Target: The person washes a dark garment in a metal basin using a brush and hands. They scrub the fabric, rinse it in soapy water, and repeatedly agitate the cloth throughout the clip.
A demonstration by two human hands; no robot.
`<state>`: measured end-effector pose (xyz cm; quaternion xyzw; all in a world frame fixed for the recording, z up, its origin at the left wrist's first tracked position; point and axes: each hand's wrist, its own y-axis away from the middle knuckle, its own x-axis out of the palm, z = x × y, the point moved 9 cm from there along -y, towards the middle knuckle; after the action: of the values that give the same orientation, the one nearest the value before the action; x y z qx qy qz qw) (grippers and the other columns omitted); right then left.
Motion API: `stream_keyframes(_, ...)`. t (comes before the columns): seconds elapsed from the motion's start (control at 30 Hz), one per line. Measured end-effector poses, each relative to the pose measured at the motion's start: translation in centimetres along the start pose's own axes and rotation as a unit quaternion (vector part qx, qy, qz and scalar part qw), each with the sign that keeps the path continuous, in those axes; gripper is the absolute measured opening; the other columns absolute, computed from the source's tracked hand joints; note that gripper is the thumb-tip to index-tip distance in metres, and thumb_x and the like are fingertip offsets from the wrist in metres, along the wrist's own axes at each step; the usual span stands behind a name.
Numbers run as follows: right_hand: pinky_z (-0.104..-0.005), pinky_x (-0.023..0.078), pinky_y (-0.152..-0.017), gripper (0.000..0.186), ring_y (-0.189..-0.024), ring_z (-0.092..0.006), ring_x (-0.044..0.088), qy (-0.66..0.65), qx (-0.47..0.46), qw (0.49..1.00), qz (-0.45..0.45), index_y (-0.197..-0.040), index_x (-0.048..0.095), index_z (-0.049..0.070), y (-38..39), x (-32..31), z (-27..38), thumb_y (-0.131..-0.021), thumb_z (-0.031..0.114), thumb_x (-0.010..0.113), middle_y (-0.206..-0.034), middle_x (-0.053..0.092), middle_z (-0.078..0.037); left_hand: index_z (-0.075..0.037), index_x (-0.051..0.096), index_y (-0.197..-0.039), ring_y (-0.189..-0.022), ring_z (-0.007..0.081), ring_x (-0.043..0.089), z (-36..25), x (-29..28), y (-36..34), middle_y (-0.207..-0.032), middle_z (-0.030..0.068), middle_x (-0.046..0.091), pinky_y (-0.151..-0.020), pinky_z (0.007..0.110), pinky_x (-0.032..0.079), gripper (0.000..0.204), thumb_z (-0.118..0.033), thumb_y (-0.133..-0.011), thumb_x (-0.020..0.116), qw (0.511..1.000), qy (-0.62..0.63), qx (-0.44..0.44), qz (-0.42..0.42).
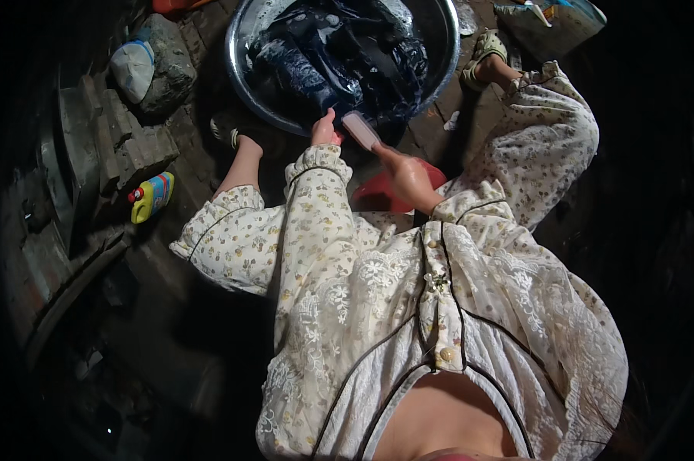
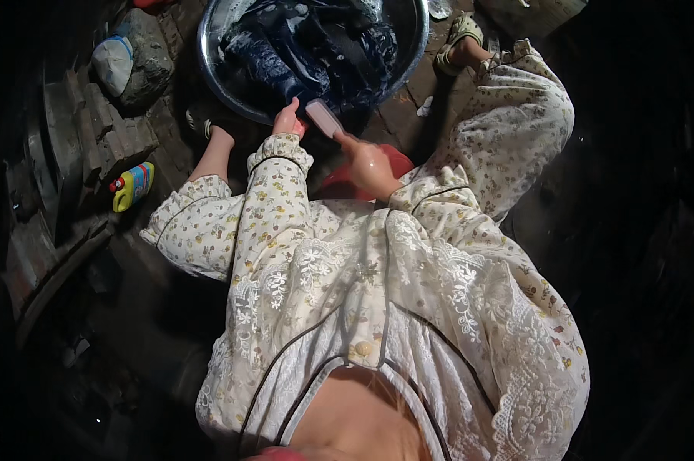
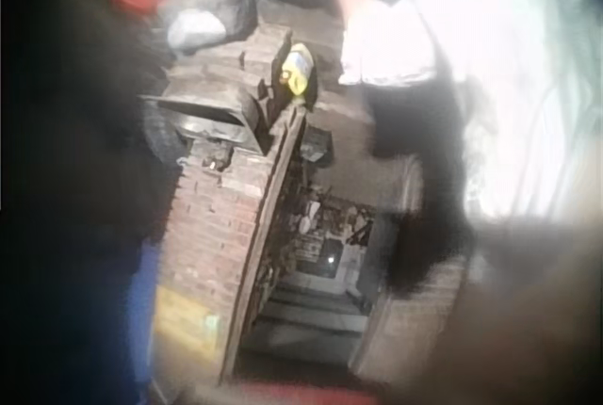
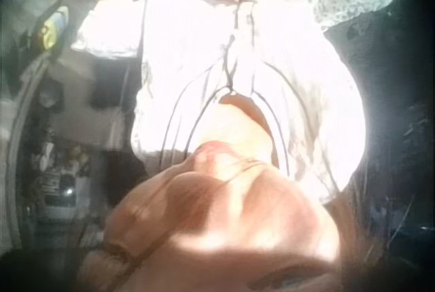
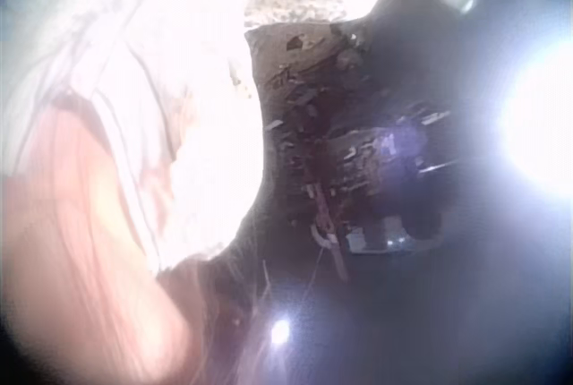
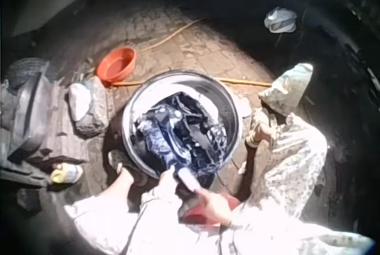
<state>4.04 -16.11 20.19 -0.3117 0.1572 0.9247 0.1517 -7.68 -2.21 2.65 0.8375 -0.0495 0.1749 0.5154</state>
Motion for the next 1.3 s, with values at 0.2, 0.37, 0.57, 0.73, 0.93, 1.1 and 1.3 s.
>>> stream_keyframes(0.2, -0.0476, 0.045, -0.061, 0.034, -0.071, -0.0402, 0.060, 0.060, 0.029, 0.998, -0.022, -0.121, 0.055, 0.015, -5.2, 1.0, -1.2, -0.088, 0.013, 0.048, -0.079, 0.061, -0.023, -0.005, 0.054, -0.112, -0.098, 0.0246, 0.059, 2.8, 1.8, -1.0, -0.106, 0.0098, 0.061, -0.088, 0.041, 0.046, 0.029, -0.027, -0.092, 0.053, 0.998, -0.051, -0.038, 0.008)
stream_keyframes(0.37, -0.0482, 0.046, -0.059, 0.034, -0.069, -0.0402, 0.060, 0.101, 0.067, 0.988, 0.098, -0.120, 0.055, 0.017, 0.0, 1.4, 0.1, -0.087, 0.014, 0.048, -0.075, 0.062, -0.022, -0.004, 0.051, -0.114, -0.102, 0.0252, 0.057, 2.5, 1.7, 0.4, -0.107, 0.0118, 0.060, -0.088, 0.042, 0.045, 0.038, -0.036, -0.094, 0.048, 0.998, -0.033, -0.047, -0.006)
stream_keyframes(0.57, -0.0490, 0.047, -0.062, 0.037, -0.071, -0.0421, 0.060, 0.022, 0.005, 0.999, 0.031, -0.123, 0.053, 0.016, -1.0, 0.8, -0.2, -0.087, 0.012, 0.046, -0.076, 0.061, -0.024, -0.005, 0.051, -0.115, -0.102, 0.0245, 0.057, 4.1, 1.2, -1.0, -0.107, 0.0118, 0.060, -0.087, 0.043, 0.046, 0.042, -0.040, -0.093, 0.048, 0.995, 0.042, -0.087, 0.017)
stream_keyframes(0.73, -0.0494, 0.046, -0.060, 0.038, -0.066, -0.0402, 0.059, 0.068, 0.048, 0.995, 0.057, -0.124, 0.053, 0.022, -1.9, 1.6, -0.4, -0.088, 0.015, 0.046, -0.075, 0.061, -0.023, -0.005, 0.048, -0.118, -0.103, 0.0268, 0.055, 3.6, 1.6, -2.2, -0.114, 0.0118, 0.056, -0.088, 0.041, 0.045, 0.046, -0.044, -0.096, 0.037, 0.998, 0.015, -0.021, 0.058)
stream_keyframes(0.93, -0.0467, 0.048, -0.067, 0.039, -0.077, -0.0384, 0.062, 0.033, 0.049, 0.997, 0.044, -0.125, 0.053, 0.018, 0.3, 1.0, -2.3, -0.087, 0.014, 0.048, -0.085, 0.064, -0.019, -0.003, 0.047, -0.120, -0.107, 0.0293, 0.054, 4.0, 3.7, 0.7, -0.115, 0.0137, 0.057, -0.091, 0.042, 0.043, 0.049, -0.044, -0.096, 0.035, 0.996, 0.018, -0.090, 0.020)
stream_keyframes(1.1, -0.0465, 0.048, -0.067, 0.032, -0.079, -0.0385, 0.061, 0.040, -0.002, 0.999, 0.022, -0.117, 0.058, 0.013, -6.8, 2.0, -0.3, -0.088, 0.017, 0.047, -0.088, 0.064, -0.020, -0.005, 0.048, -0.118, -0.100, 0.0276, 0.057, 4.4, 2.8, -1.6, -0.112, 0.0133, 0.057, -0.087, 0.041, 0.046, 0.046, -0.043, -0.096, 0.035, 0.995, 0.043, -0.022, 0.082)
stream_keyframes(1.3, -0.0468, 0.047, -0.069, 0.033, -0.078, -0.0402, 0.061, 0.047, 0.042, 0.996, 0.067, -0.119, 0.057, 0.014, -1.6, 0.1, -0.6, -0.087, 0.014, 0.046, -0.085, 0.063, -0.024, -0.006, 0.046, -0.123, -0.109, 0.0283, 0.054, 5.3, 0.9, -2.0, -0.118, 0.0118, 0.056, -0.091, 0.047, 0.043, 0.050, -0.045, -0.097, 0.029, 0.992, 0.024, -0.105, 0.069)
